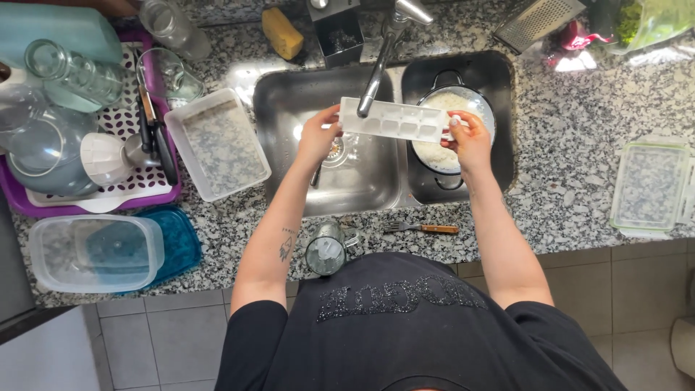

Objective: The person fills an ice cube tray with water from the sink and places it in the freezer. They then use a water dispenser to fill a glass with ice and water, drink from it, and wipe the kitchen counter with a paper towel. Finally, they use a laptop at a desk.

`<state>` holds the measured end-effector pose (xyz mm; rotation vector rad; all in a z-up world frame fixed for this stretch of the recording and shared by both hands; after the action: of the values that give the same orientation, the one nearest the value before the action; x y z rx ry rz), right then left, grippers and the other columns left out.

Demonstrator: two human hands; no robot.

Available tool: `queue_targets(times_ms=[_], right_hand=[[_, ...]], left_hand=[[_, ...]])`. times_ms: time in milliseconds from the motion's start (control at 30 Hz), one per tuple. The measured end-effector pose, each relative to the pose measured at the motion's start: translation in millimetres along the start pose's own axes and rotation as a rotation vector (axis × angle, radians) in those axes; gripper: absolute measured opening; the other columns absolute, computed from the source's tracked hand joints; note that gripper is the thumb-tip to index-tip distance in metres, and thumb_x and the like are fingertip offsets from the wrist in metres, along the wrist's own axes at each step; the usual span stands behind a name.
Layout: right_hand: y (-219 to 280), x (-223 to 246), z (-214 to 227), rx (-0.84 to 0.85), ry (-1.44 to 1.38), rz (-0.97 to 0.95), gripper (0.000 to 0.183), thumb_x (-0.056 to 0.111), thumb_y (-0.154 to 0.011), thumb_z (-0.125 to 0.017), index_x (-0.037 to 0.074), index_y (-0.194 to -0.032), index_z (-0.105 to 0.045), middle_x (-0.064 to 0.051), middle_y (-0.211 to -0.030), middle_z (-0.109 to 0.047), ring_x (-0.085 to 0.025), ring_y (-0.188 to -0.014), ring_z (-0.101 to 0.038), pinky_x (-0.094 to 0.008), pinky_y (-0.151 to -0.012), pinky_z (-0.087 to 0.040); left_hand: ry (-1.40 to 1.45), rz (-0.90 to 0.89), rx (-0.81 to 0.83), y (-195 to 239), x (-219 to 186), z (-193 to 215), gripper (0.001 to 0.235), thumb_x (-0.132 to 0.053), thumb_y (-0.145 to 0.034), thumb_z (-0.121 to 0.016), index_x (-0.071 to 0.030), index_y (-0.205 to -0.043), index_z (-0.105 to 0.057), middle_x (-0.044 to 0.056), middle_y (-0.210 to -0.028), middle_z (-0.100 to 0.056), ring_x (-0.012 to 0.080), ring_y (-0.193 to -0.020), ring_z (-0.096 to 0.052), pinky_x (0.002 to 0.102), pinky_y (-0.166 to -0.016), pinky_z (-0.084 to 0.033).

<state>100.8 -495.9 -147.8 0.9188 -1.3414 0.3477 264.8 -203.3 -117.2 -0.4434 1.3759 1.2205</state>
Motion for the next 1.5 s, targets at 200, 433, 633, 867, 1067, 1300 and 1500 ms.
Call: queue_targets(times_ms=[200, 433, 633, 867, 1067, 1300, 1500], right_hand=[[-8.9, -31.8, -70.6, 0.145, -0.081, -0.086, 0.020, 0.018, -0.092, -0.061, 0.011, -0.111, -0.059, -0.012, -0.077, -0.066, -0.019, -0.060, -0.069, -0.022, -0.054, -0.063], [0.6, -38.0, -140.2, 0.268, -0.053, -0.150, 0.021, 0.021, -0.090, -0.064, 0.012, -0.108, -0.062, -0.013, -0.079, -0.067, -0.019, -0.063, -0.070, -0.025, -0.056, -0.063], [20.5, -27.6, -140.0, 0.293, -0.010, -0.164, 0.020, 0.020, -0.090, -0.064, 0.011, -0.108, -0.062, -0.012, -0.079, -0.067, -0.018, -0.064, -0.070, -0.024, -0.055, -0.063], [25.2, -14.5, -87.6, 0.220, 0.013, -0.126, 0.020, 0.018, -0.091, -0.064, 0.011, -0.109, -0.061, -0.012, -0.078, -0.067, -0.019, -0.063, -0.069, -0.025, -0.055, -0.062], [22.2, 6.2, -22.7, 0.138, 0.065, -0.053, 0.020, 0.015, -0.093, -0.061, 0.010, -0.112, -0.060, -0.014, -0.080, -0.067, -0.019, -0.065, -0.069, -0.023, -0.056, -0.062], [24.4, 23.2, 16.5, 0.064, 0.092, 0.001, 0.020, 0.013, -0.094, -0.060, 0.010, -0.114, -0.059, -0.015, -0.083, -0.066, -0.021, -0.067, -0.069, -0.025, -0.059, -0.061], [4.8, 5.7, -11.9, 0.090, 0.022, -0.008, 0.021, 0.017, -0.094, -0.060, 0.010, -0.113, -0.059, -0.012, -0.082, -0.067, -0.016, -0.066, -0.069, -0.023, -0.059, -0.062]], left_hand=[[-0.052, -0.045, -0.150, 14.9, 16.8, 69.1, 0.039, -0.007, -0.082, -0.062, -0.014, -0.121, -0.061, 0.015, -0.100, -0.067, 0.0260, -0.079, -0.070, 0.035, -0.074, -0.056], [-0.057, -0.017, -0.280, 49.1, 22.0, 131.0, 0.037, -0.006, -0.086, -0.060, -0.012, -0.122, -0.060, 0.012, -0.102, -0.067, 0.0199, -0.084, -0.069, 0.032, -0.075, -0.055], [-0.078, 0.012, -0.238, 67.1, 28.0, 133.5, 0.039, -0.007, -0.083, -0.063, -0.011, -0.121, -0.061, 0.011, -0.098, -0.068, 0.0181, -0.081, -0.069, 0.031, -0.072, -0.054], [-0.058, 0.042, -0.111, 26.0, 83.0, 84.6, 0.047, -0.006, -0.076, -0.066, -0.010, -0.122, -0.060, 0.009, -0.094, -0.069, 0.0162, -0.075, -0.069, 0.028, -0.067, -0.054], [-0.062, 0.071, 0.021, 11.6, 61.6, 27.6, 0.049, -0.012, -0.069, -0.071, -0.013, -0.117, -0.063, 0.010, -0.093, -0.070, 0.0189, -0.075, -0.071, 0.026, -0.066, -0.055], [-0.008, 0.051, 0.101, 1.4, 32.3, -14.1, 0.050, -0.008, -0.070, -0.067, -0.010, -0.120, -0.060, 0.014, -0.096, -0.069, 0.0208, -0.079, -0.070, 0.030, -0.072, -0.056], [-0.070, -0.031, 0.006, 2.6, 14.4, 15.9, 0.044, -0.009, -0.073, -0.067, -0.015, -0.117, -0.064, 0.007, -0.095, -0.070, 0.0214, -0.083, -0.070, 0.031, -0.075, -0.055]])
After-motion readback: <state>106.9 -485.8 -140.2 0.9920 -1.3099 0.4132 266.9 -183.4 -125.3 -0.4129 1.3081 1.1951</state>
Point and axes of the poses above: each hand's wrist, its own y-axis away from the middle knuckle, its own z-axis out of the back of the hand, x = y × z, the point moved 9 cm from there along -y, towards the middle knuckle
